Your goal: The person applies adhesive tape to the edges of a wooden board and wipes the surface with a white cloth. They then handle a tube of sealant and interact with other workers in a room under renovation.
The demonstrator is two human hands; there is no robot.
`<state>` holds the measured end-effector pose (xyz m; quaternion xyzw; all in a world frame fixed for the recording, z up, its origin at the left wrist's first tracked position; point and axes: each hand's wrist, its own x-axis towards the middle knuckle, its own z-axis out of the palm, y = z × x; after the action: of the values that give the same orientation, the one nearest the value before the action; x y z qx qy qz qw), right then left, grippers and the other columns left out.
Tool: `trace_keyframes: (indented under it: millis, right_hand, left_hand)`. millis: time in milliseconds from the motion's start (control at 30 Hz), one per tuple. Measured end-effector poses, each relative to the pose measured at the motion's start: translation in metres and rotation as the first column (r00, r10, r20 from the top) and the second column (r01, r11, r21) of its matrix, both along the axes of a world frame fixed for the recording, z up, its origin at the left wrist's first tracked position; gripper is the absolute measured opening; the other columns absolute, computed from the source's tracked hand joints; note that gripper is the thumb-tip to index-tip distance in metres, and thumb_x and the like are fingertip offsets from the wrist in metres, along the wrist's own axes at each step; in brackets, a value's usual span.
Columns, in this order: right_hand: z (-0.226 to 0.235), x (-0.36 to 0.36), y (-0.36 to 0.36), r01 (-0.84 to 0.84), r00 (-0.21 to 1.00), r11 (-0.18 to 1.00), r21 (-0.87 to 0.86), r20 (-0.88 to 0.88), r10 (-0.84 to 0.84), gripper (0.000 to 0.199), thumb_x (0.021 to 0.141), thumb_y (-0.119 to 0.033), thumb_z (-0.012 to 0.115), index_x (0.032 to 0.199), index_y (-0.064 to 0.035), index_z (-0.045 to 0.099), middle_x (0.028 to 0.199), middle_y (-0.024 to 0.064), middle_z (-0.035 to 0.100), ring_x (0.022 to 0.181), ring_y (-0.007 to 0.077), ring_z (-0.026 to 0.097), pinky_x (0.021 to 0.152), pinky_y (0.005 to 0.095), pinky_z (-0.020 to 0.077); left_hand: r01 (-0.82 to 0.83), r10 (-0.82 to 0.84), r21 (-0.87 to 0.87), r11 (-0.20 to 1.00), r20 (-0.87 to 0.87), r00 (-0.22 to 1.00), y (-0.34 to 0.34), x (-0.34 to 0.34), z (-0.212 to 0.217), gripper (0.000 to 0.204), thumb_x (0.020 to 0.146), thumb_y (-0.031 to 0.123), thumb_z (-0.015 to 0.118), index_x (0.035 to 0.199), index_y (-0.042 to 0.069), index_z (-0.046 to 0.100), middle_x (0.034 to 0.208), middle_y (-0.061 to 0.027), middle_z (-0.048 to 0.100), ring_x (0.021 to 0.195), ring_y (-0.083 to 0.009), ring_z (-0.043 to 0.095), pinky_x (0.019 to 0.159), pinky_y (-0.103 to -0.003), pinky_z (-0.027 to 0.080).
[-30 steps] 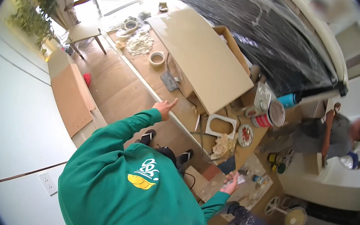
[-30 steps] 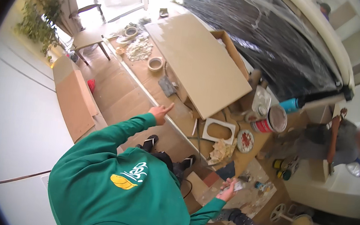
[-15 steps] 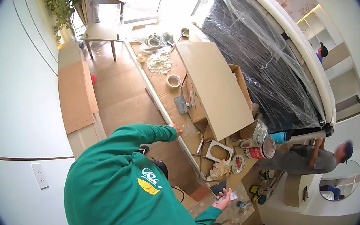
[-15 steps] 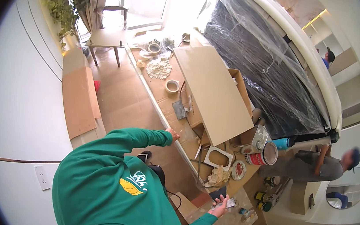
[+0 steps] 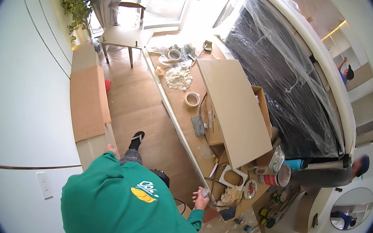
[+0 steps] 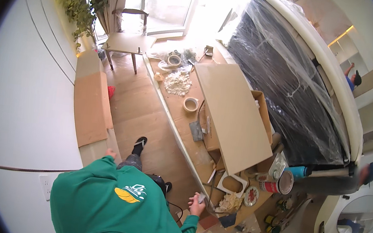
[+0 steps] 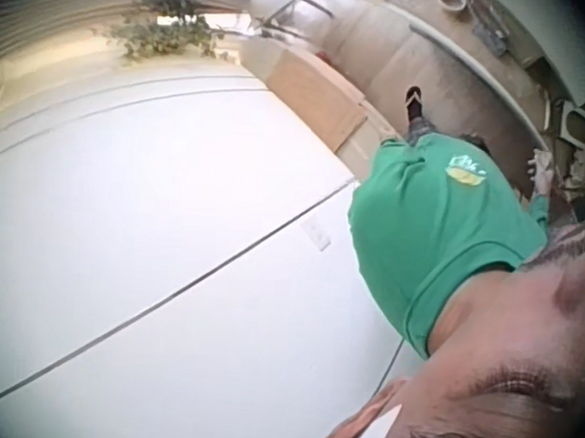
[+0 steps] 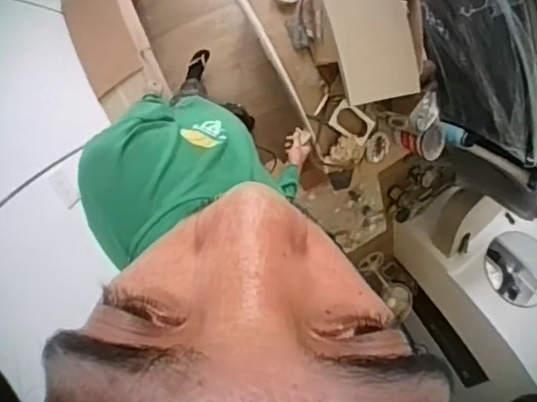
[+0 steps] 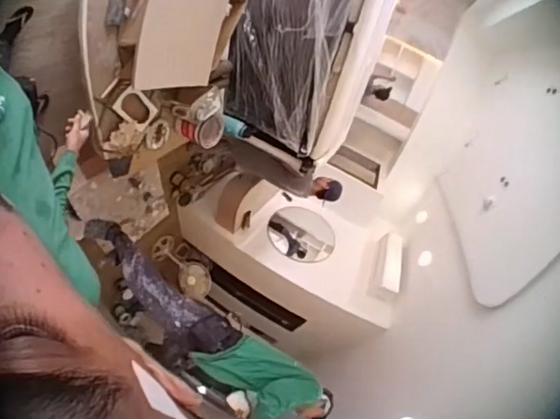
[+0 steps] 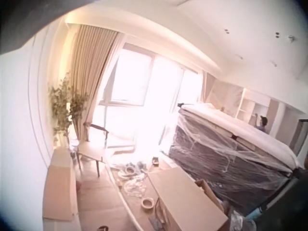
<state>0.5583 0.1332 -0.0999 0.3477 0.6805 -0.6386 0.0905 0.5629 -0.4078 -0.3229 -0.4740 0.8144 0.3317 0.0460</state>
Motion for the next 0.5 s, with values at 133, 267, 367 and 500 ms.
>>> trace_keyframes:
  millis: [133,267,367,500]
  right_hand:
    - [-0.007,-0.058,-0.070,-0.218,0.976,0.976,0.016,0.037,0.217,0.023,0.095,-0.022,0.060,0.113,-0.0090,0.066,0.074,0.0047,0.067,0.050,0.0088,0.054,0.041,0.0219,0.0377]
    - [-0.004,-0.152,-0.150,-0.361,0.931,0.933,-0.008,0.061,0.360,0.025,0.096,-0.024,0.060,0.114,-0.0082,0.066,0.074,0.0036,0.066,0.051,0.0086,0.055,0.041,0.0221,0.0391]
    - [0.015,-0.240,-0.219,-0.432,0.902,0.897,-0.090,-0.023,0.432,0.028,0.096,-0.026,0.060,0.116,-0.0073,0.065,0.075,0.0033,0.066,0.052,0.0081,0.056,0.043,0.0212,0.0393]
    - [0.054,-0.334,-0.316,-0.519,0.853,0.853,-0.051,-0.089,0.514,0.028,0.096,-0.026,0.061,0.115,-0.0062,0.065,0.074,0.0027,0.066,0.053,0.0071,0.056,0.044,0.0200,0.0388]
  left_hand:
    - [-0.343,0.343,-0.028,0.939,0.015,0.939,-0.074,0.049,-0.010,0.031,0.074,0.018,0.070,0.098,0.003,0.060,0.095,-0.0230,0.066,0.093,-0.0410,0.064,0.081,-0.049,0.051]
    - [-0.451,0.454,-0.085,0.889,0.016,0.891,-0.128,0.016,-0.005,0.039,0.076,0.023,0.075,0.105,0.005,0.057,0.097,-0.0198,0.066,0.096,-0.0377,0.063,0.084,-0.047,0.050]
    - [-0.567,0.566,-0.105,0.817,-0.045,0.823,-0.148,-0.028,0.008,0.041,0.076,0.024,0.077,0.108,0.006,0.057,0.099,-0.0174,0.066,0.098,-0.0353,0.062,0.085,-0.045,0.049]
    - [-0.573,0.574,-0.078,0.816,-0.023,0.819,-0.210,-0.123,0.028,0.040,0.076,0.021,0.077,0.108,0.008,0.058,0.101,-0.0140,0.066,0.097,-0.0311,0.063,0.082,-0.045,0.050]
